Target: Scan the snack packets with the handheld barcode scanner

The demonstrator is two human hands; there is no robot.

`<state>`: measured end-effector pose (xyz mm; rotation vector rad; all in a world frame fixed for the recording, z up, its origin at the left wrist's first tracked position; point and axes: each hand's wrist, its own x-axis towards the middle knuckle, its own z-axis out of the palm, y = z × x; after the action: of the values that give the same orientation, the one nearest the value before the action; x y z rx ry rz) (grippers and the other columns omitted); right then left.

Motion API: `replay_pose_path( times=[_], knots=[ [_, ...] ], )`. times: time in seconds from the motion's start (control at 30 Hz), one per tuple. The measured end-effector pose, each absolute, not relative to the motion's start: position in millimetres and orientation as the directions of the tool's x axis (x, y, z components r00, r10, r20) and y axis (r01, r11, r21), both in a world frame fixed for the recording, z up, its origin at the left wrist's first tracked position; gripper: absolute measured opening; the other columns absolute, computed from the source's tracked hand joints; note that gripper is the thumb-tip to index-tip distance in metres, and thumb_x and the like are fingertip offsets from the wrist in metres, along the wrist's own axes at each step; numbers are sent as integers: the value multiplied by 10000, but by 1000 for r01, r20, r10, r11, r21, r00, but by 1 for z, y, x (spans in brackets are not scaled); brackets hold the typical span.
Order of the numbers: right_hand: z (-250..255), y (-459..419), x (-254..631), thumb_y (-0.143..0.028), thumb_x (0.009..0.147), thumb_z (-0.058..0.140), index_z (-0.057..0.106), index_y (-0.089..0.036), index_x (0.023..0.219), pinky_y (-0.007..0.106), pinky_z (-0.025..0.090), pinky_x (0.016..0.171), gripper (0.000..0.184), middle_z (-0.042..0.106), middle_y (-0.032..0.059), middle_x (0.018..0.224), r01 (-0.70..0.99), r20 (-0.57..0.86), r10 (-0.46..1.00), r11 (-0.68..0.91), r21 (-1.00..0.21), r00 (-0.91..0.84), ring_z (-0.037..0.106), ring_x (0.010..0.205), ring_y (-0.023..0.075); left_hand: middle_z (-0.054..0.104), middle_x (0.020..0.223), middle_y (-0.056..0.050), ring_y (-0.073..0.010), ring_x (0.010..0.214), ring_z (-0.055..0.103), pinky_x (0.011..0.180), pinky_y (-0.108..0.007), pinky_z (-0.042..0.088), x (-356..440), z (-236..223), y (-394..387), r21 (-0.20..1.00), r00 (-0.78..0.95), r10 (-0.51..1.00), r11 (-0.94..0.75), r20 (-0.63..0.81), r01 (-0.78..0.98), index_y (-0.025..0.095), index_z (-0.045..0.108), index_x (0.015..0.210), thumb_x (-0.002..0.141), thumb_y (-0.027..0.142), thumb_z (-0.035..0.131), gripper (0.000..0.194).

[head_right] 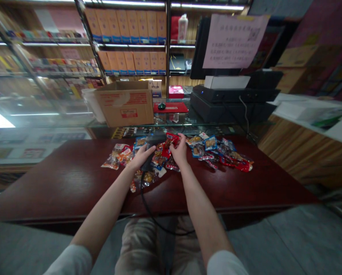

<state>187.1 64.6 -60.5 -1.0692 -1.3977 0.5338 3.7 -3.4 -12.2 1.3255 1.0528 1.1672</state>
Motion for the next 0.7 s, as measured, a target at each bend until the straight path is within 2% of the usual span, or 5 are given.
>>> replay_pose_path(
  times=[0.27,0.5,0.63,0.7],
  knots=[
    [-69,68,183,-178,720,592,452,-228,1297,305,530,719,596,661,88,1120,242,542,817,495,-835,196,642,832,181,548,542,50,-91,459,482,468,-225,392,5,-15,-5,991,169,977,-128,131,-32,197,504,858,730,627,763,518],
    [-71,68,184,-191,734,610,428,-233,1291,325,533,739,588,637,102,1149,219,569,798,530,-819,196,638,857,192,563,536,45,-101,460,516,453,-219,401,4,-12,-6,992,153,981,-112,120,-62,188,517,882,689,728,742,616],
    [-61,66,194,-222,776,581,429,-228,1342,342,544,740,587,625,112,1172,290,598,773,535,-794,210,637,871,207,573,519,29,-108,438,514,430,-224,388,-2,-10,-5,993,124,987,-94,102,-74,183,529,857,694,791,692,650],
    [-51,68,211,-226,794,560,472,-216,1325,377,549,819,538,617,126,1212,397,640,730,527,-751,242,634,956,232,574,513,28,-108,423,507,423,-227,385,-6,-10,-3,993,110,990,-76,86,-95,178,543,862,697,813,669,669]
  ],
)
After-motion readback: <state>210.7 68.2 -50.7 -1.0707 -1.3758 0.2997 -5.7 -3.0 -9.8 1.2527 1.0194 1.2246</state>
